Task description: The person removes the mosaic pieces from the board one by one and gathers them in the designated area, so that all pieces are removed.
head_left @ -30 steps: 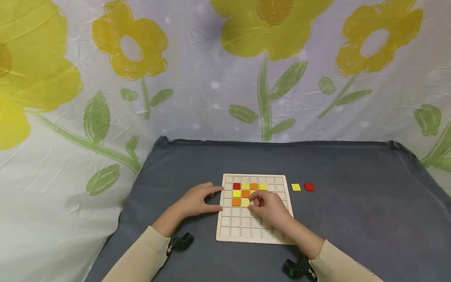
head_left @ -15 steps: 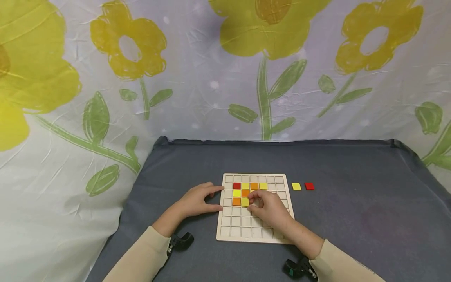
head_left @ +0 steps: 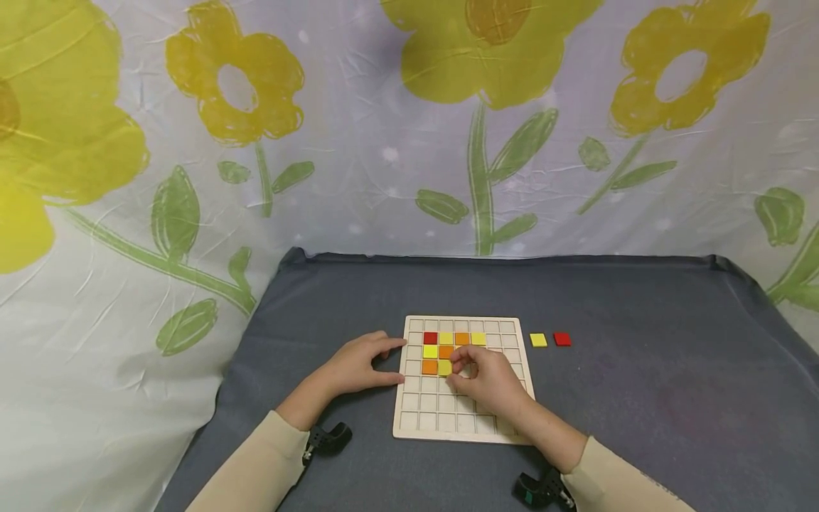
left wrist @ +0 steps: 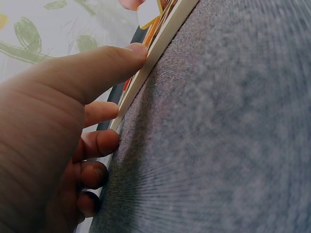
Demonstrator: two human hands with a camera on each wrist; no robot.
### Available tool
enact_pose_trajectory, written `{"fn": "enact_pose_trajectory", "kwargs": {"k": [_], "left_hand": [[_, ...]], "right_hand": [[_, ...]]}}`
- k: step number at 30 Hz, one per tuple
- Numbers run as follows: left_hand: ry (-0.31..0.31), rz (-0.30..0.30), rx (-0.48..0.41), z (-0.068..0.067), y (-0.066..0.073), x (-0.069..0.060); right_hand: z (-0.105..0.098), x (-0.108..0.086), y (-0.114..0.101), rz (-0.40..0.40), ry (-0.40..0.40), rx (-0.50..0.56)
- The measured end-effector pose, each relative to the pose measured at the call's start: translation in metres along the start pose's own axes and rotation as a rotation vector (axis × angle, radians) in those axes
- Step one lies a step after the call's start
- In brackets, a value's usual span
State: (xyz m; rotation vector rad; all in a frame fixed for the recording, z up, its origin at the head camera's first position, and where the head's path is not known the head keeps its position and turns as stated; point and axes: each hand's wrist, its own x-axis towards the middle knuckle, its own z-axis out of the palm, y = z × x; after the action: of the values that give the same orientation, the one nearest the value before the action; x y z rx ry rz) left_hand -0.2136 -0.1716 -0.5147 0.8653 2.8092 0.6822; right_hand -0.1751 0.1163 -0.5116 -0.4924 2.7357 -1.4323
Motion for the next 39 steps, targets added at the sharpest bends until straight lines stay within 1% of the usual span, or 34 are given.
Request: {"fn": "enact_pose_trajectory", "kwargs": {"k": [7, 13, 18, 22, 25, 30, 34, 39], "left_hand": [[-0.012, -0.004, 0.000, -0.0006, 0.0004, 0.0004], [-0.016, -0.003, -0.005, -0.0016, 0.0015, 0.0001], [-0.018, -0.001, -0.011, -0.0029, 0.0028, 0.0001], [-0.017, 0.000, -0.010, -0.0028, 0.0023, 0.0002], [-0.011, 0.000, -0.002, -0.0015, 0.0004, 0.0005], [-0.003, 0.000, 0.004, -0.0007, -0.0006, 0.0010], [-0.002, 0.003, 0.007, -0.0006, -0.0003, 0.0013], [-0.010, -0.006, 0.011, -0.0012, 0.0005, 0.0011]], "right_hand": [[-0.0003, 0.0002, 0.0001, -0.003, 0.006, 0.054], [-0.0001, -0.0006, 0.0009, -0.038, 0.010, 0.063], [0.0002, -0.0018, 0.0002, -0.046, 0.005, 0.044], [-0.0003, -0.0030, -0.0007, -0.053, -0.021, -0.005], [-0.0002, -0.0034, -0.0010, -0.085, -0.029, -0.038], [0.0004, -0.0036, -0.0006, -0.120, -0.017, -0.065], [-0.0013, -0.0035, -0.0008, -0.111, -0.012, -0.040], [-0.0080, -0.0025, -0.0039, -0.064, -0.054, 0.049]]}}
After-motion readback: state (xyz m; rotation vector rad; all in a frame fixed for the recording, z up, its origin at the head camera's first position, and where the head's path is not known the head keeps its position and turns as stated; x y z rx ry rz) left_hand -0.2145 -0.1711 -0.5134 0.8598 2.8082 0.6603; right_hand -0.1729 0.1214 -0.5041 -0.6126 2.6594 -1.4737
